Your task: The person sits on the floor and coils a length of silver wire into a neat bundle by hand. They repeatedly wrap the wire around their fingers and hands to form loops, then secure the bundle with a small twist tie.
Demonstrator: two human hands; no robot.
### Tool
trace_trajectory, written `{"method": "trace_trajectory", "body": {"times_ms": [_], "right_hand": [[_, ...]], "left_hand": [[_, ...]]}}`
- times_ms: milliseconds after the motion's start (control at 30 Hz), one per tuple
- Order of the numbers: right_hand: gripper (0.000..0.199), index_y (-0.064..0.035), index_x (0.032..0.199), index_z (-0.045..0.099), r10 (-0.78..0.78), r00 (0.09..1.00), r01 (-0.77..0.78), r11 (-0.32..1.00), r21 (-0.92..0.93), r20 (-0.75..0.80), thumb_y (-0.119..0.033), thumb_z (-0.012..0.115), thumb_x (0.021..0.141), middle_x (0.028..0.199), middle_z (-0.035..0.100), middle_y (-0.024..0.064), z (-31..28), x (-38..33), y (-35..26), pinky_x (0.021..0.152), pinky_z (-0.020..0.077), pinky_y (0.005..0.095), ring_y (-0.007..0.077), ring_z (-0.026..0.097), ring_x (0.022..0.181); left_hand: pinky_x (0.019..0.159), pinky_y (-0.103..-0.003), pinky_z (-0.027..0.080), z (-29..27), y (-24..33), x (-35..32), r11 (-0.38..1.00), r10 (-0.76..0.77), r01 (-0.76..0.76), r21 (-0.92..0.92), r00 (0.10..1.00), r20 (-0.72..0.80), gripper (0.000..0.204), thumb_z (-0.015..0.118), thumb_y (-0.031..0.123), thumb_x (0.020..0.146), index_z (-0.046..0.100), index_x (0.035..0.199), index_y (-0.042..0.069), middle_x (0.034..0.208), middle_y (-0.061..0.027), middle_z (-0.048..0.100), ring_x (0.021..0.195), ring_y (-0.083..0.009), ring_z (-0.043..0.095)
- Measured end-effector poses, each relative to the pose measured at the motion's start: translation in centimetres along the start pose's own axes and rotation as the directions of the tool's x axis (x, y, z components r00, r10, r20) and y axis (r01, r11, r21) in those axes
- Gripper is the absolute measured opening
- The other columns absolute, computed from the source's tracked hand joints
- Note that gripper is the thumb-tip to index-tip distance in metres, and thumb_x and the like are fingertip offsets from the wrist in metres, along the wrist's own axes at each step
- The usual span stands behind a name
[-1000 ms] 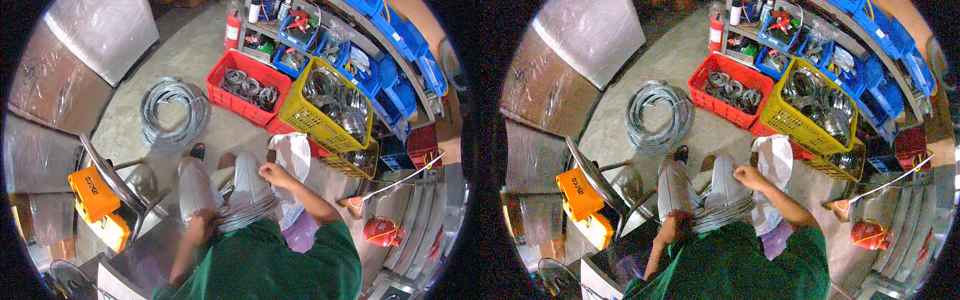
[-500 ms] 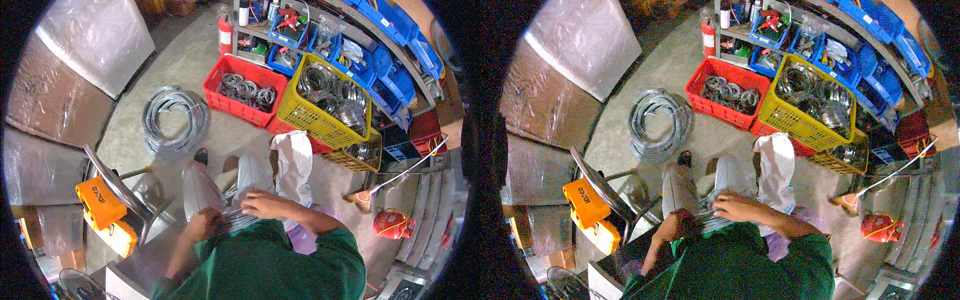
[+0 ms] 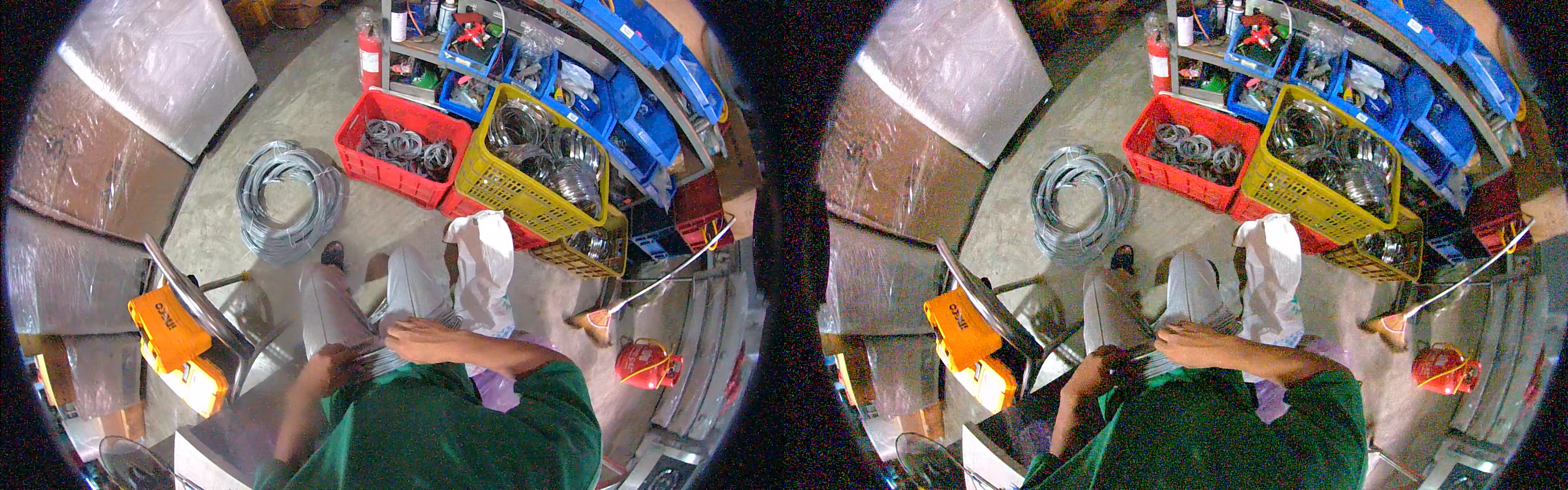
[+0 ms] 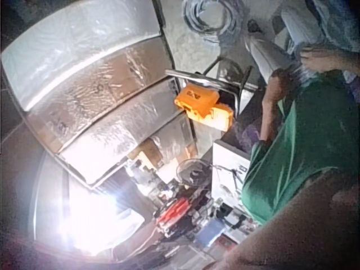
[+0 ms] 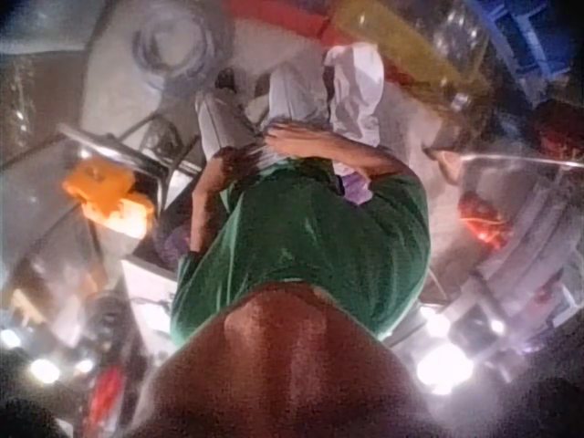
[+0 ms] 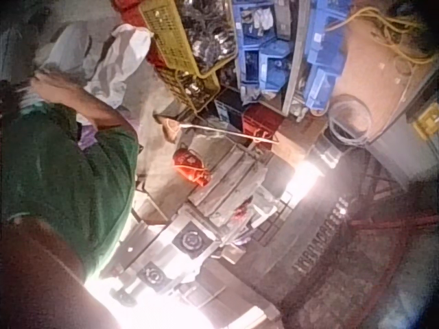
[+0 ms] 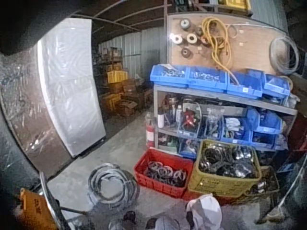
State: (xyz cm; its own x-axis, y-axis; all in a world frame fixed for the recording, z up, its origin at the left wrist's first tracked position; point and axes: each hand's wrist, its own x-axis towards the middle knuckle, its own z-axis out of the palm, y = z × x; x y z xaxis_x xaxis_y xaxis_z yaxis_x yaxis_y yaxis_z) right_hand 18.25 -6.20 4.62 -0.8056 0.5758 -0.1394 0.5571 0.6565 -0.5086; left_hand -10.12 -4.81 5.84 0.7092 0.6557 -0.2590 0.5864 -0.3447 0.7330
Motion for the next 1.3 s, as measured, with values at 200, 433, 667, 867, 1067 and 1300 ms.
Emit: {"method": "trace_trajectory", "body": {"times_ms": [200,433,667,867,1067,1300], "right_hand": [[0.022,0.0015,0.100,0.056,0.049,0.985,-0.060,0.997,-0.058,-0.165,-0.017,0.057,0.088,0.089,0.060,0.0156,-2.2,0.8,-1.3,0.070,0.0540,0.0444,0.0323,0.065,0.084],[0.026,-0.0111,0.099,0.063,0.028,0.810,0.009,0.998,0.060,-0.585,-0.035,0.066,0.088,0.078,0.060,0.0066,-9.9,2.7,-0.5,0.050,0.0526,0.0404,0.0262,0.064,0.061],[0.023,-0.0093,0.093,0.071,-0.284,0.408,-0.130,0.923,-0.363,-0.868,-0.023,0.080,0.076,0.074,0.062,0.0054,-25.0,1.2,2.0,0.048,0.0447,0.0317,0.0188,0.057,0.055],[0.028,-0.0038,0.090,0.068,-0.055,0.448,-0.056,0.994,-0.090,-0.892,-0.031,0.072,0.087,0.076,0.065,0.0090,-30.7,1.9,6.4,0.061,0.0502,0.0320,0.0192,0.062,0.066],[0.051,0.0044,0.114,0.063,0.490,0.754,-0.264,0.836,0.481,-0.438,-0.043,0.050,0.101,0.102,0.067,0.0144,-27.4,7.2,10.2,0.084,0.0499,0.0316,0.0193,0.065,0.093],[0.043,0.0013,0.122,0.059,-0.254,0.835,0.244,0.966,-0.085,-0.488,-0.035,0.056,0.099,0.113,0.067,0.0146,-20.7,9.9,-1.1,0.082,0.0506,0.0365,0.0271,0.066,0.099]], "left_hand": [[0.080,-0.041,0.052,-1.8,1.8,-0.7,0.986,-0.161,0.148,-0.083,0.970,-0.184,0.017,0.072,0.012,0.081,0.071,0.097,0.008,0.093,-0.0121,0.069,0.087,-0.0334,0.066],[0.071,-0.037,0.047,-5.3,5.1,-0.6,0.958,-0.254,0.168,-0.233,0.874,-0.413,0.028,0.066,0.024,0.090,0.066,0.096,-0.003,0.082,-0.0183,0.063,0.074,-0.0277,0.059],[0.072,-0.031,0.043,-4.6,0.3,-3.8,0.648,-0.646,0.108,-0.754,0.603,-0.468,0.047,0.051,0.047,0.099,0.065,0.102,0.002,0.085,-0.0050,0.060,0.078,-0.0164,0.053],[0.055,-0.025,0.032,-7.2,-5.9,-5.3,0.854,-0.480,0.105,-0.510,0.535,-0.695,0.046,0.043,0.036,0.104,0.058,0.075,0.004,0.067,0.0011,0.050,0.059,-0.0081,0.043],[0.052,-0.025,0.029,-13.4,1.2,-3.6,0.926,-0.370,0.039,-0.375,0.284,-0.885,0.043,0.044,0.030,0.104,0.059,0.075,0.002,0.062,0.0046,0.047,0.056,-0.0068,0.040],[0.055,-0.035,0.044,-17.0,10.8,4.6,0.987,0.044,0.090,0.132,0.643,-0.764,0.020,0.067,0.014,0.088,0.064,0.077,-0.002,0.067,-0.0167,0.061,0.056,-0.0257,0.057]]}}
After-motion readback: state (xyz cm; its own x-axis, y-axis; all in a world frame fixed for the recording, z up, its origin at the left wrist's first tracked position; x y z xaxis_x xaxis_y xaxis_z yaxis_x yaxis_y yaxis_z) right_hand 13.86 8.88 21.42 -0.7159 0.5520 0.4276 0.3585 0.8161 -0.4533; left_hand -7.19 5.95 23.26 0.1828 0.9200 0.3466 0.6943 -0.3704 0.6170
